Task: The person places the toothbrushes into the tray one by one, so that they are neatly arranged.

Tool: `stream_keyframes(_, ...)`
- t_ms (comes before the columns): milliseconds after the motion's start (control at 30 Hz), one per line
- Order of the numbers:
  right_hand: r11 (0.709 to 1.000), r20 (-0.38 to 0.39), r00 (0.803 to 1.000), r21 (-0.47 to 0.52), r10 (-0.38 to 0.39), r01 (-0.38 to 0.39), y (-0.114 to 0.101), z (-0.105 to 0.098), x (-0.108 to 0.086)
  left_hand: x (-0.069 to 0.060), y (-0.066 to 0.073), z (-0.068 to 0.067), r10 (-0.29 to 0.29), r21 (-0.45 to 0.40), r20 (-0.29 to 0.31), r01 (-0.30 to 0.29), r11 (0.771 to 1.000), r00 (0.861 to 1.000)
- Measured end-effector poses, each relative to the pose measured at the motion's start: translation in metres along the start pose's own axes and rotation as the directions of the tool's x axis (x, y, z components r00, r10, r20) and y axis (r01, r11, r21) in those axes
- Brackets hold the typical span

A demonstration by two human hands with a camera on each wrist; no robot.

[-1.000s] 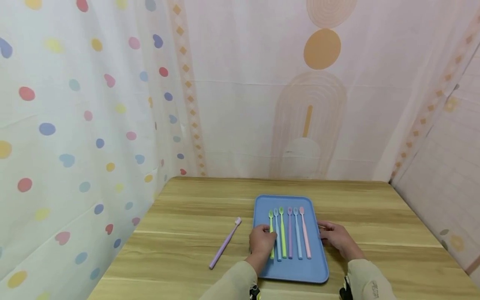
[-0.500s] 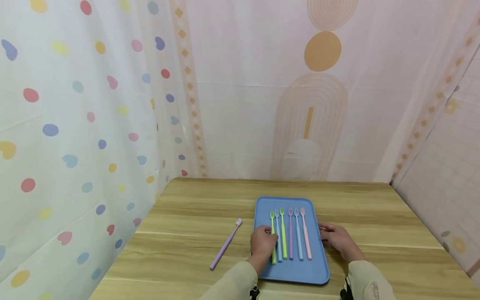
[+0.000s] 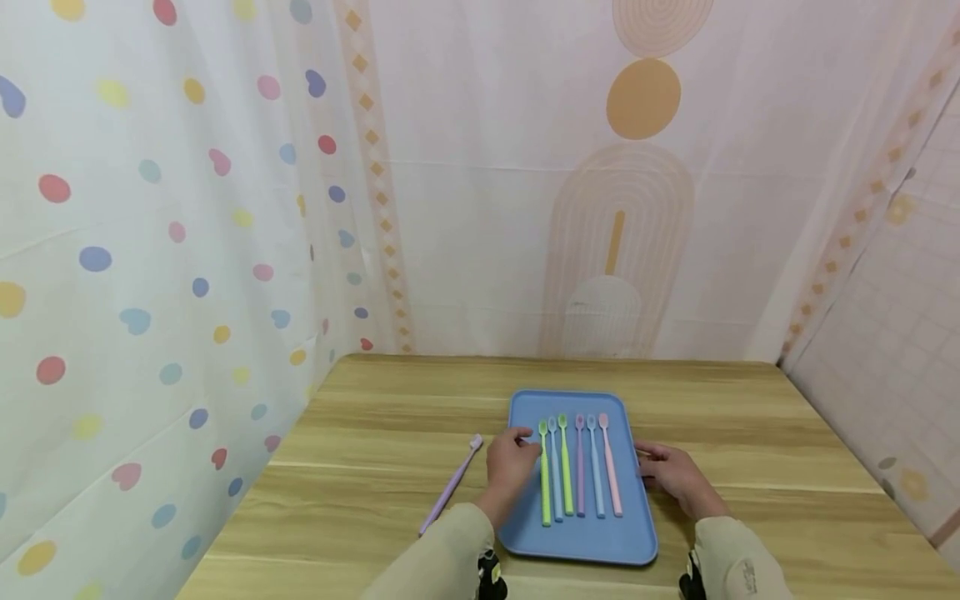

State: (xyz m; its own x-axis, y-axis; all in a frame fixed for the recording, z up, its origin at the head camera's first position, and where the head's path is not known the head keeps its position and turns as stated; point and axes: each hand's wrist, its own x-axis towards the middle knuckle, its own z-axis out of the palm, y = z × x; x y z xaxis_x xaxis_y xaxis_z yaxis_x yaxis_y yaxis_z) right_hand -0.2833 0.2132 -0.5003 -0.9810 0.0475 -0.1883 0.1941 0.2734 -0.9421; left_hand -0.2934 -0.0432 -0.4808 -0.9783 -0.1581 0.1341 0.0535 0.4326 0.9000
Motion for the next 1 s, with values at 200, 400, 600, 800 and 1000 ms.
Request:
stream_keyframes(200,1.0,0.001,1.0,0.011,-0.002,0.002,0.002,0.0,0.0,0.013,-0.002,-0.015,-0.016,-0.05,0.01,0.016,0.999,1.0)
stream_keyframes(400,1.0,-0.007,1.0,-0.008,-0.006,0.006,0.0,0.002,-0.001,0.026,-0.016,-0.039,-0.028,-0.068,0.0,0.028,0.997,1.0)
stream_keyframes(600,1.0,-0.009,1.0,-0.006,-0.009,0.009,0.0,0.004,0.0,0.038,-0.029,-0.071,-0.078,-0.07,0.049,0.082,0.994,0.996)
stream_keyframes(800,1.0,-0.016,1.0,-0.012,-0.017,0.017,0.002,0.005,0.002,0.044,-0.048,-0.104,-0.083,-0.031,0.091,0.087,0.996,0.992)
stream_keyframes(1000,1.0,-0.011,1.0,-0.012,-0.013,0.013,0.002,0.005,0.001,0.039,-0.069,-0.131,-0.057,-0.017,0.17,0.061,0.998,0.984)
